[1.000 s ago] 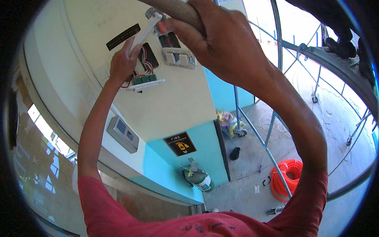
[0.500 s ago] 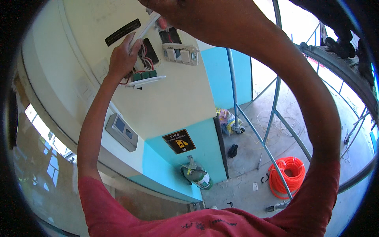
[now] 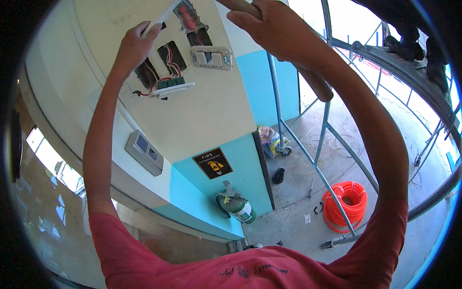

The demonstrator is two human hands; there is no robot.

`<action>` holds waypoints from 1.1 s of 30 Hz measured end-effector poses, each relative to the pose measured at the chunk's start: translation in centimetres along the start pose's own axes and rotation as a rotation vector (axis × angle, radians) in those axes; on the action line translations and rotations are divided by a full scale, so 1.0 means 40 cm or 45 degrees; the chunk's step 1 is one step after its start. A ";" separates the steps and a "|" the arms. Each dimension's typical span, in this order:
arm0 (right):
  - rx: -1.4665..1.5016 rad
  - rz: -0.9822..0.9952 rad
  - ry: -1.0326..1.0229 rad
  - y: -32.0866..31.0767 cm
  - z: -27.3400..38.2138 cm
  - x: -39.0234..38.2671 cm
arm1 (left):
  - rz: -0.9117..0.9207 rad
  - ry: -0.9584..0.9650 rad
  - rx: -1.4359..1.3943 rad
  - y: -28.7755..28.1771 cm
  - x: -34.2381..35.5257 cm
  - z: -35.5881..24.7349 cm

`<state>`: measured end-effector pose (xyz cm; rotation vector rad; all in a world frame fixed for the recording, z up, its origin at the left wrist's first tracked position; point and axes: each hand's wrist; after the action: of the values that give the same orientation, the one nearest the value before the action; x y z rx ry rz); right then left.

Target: The person secures a white plastic conduit to a wall above an exposed electrical box using a hammer. They repeatedly tap the conduit to seat it into the wall surface while holding it in place with one hand.

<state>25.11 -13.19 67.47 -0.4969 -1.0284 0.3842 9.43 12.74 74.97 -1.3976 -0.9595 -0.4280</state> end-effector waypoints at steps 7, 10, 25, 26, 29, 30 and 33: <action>-0.191 -0.349 -0.373 0.001 -0.009 -0.027 | -0.243 0.143 0.030 0.100 -0.032 0.064; -0.060 -0.217 -0.261 -0.038 0.111 -0.073 | -0.286 0.100 0.199 0.114 -0.049 0.071; -0.205 -0.466 -0.694 -0.061 0.206 -0.046 | -0.331 0.152 0.234 0.122 -0.051 0.068; -0.228 -0.482 -0.719 -0.073 0.209 -0.037 | -0.304 0.151 0.226 0.115 -0.048 0.065; -0.189 -0.501 -0.641 -0.088 0.219 -0.011 | -0.249 0.148 0.219 0.098 -0.034 0.070; -0.262 -0.590 -0.678 -0.075 0.220 -0.011 | -0.220 0.149 0.223 0.092 -0.028 0.074; -0.109 -0.344 -0.456 -0.064 0.204 0.015 | -0.147 0.150 0.213 0.062 -0.013 0.081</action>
<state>18.37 -13.25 72.78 -0.3649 -1.4446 0.1903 10.02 16.08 72.66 -1.1573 -0.9601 -0.4989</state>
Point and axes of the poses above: each hand's wrist, its own x-axis towards the middle knuckle, its own y-axis out of the palm, z = x × y, and after that the axes turned 5 degrees about -x, right-handed
